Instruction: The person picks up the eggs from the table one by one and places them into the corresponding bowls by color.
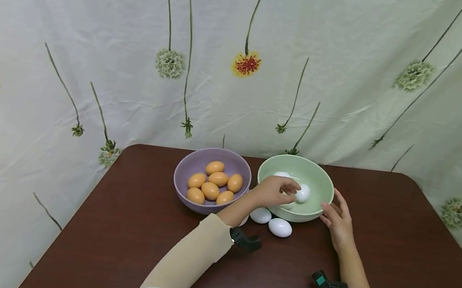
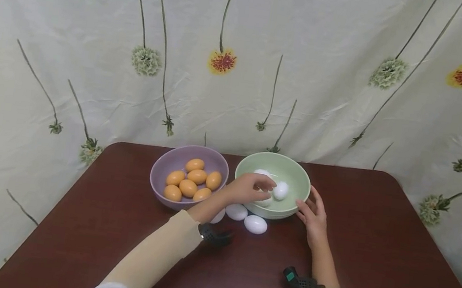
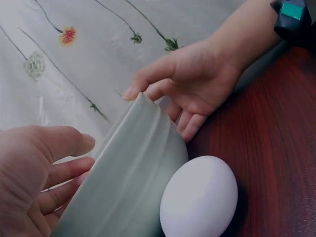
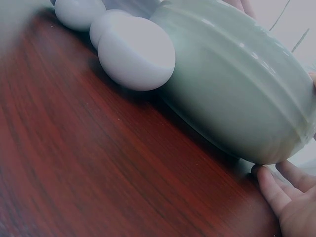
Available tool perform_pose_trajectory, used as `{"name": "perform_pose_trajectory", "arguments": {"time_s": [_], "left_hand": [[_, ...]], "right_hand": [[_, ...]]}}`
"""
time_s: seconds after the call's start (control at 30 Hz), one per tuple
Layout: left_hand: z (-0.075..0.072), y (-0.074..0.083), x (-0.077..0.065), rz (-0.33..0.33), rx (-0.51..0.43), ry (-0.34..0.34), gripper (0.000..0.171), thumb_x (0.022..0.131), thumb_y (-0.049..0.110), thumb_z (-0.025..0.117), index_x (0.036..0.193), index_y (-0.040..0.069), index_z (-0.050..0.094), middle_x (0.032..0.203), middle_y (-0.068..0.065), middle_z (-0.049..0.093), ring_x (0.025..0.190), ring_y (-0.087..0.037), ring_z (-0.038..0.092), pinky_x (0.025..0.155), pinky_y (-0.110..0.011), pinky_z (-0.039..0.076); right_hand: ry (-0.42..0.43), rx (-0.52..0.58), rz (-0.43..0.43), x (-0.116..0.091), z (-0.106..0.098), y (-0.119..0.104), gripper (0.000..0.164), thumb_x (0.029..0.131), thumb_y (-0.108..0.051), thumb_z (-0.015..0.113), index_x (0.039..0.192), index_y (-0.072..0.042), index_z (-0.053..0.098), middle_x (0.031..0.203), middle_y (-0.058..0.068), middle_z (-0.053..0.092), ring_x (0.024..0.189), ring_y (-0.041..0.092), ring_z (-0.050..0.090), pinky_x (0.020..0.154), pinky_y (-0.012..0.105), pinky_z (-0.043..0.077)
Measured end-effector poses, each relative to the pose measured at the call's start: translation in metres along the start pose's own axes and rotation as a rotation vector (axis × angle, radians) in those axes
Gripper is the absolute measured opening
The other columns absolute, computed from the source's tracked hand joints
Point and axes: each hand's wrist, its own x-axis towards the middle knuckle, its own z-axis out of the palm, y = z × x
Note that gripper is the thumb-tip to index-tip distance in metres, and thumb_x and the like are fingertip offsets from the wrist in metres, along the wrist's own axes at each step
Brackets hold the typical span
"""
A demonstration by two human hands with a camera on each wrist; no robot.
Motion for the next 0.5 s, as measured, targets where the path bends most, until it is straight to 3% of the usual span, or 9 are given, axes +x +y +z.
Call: {"name": "perform_pose_trajectory", "arguments": {"time_s": [0.3, 0.5], "left_hand": [[-0.004, -0.003, -0.026, 0.019, -0.058, 0.122, 0.029, 0.093, 0.011, 0.064, 0.120, 0.000, 0.066, 0.111, -0.009, 0.068, 0.098, -0.015, 0.063, 0.089, -0.022, 0.045], [-0.006, -0.001, -0.044, 0.042, -0.094, 0.159, 0.027, 0.093, 0.009, 0.064, 0.119, 0.001, 0.067, 0.111, -0.010, 0.069, 0.098, -0.016, 0.064, 0.088, -0.024, 0.047]], "right_hand": [[0.007, 0.001, 0.014, 0.000, 0.000, -0.001, 0.069, 0.099, -0.020, 0.057, 0.156, -0.014, 0.020, 0.136, 0.016, 0.034, 0.095, 0.002, 0.060, 0.079, 0.018, 0.049], [0.009, -0.003, 0.013, -0.001, 0.001, -0.001, 0.069, 0.099, -0.019, 0.057, 0.156, -0.014, 0.019, 0.136, 0.016, 0.034, 0.094, 0.001, 0.059, 0.079, 0.017, 0.049]]}}
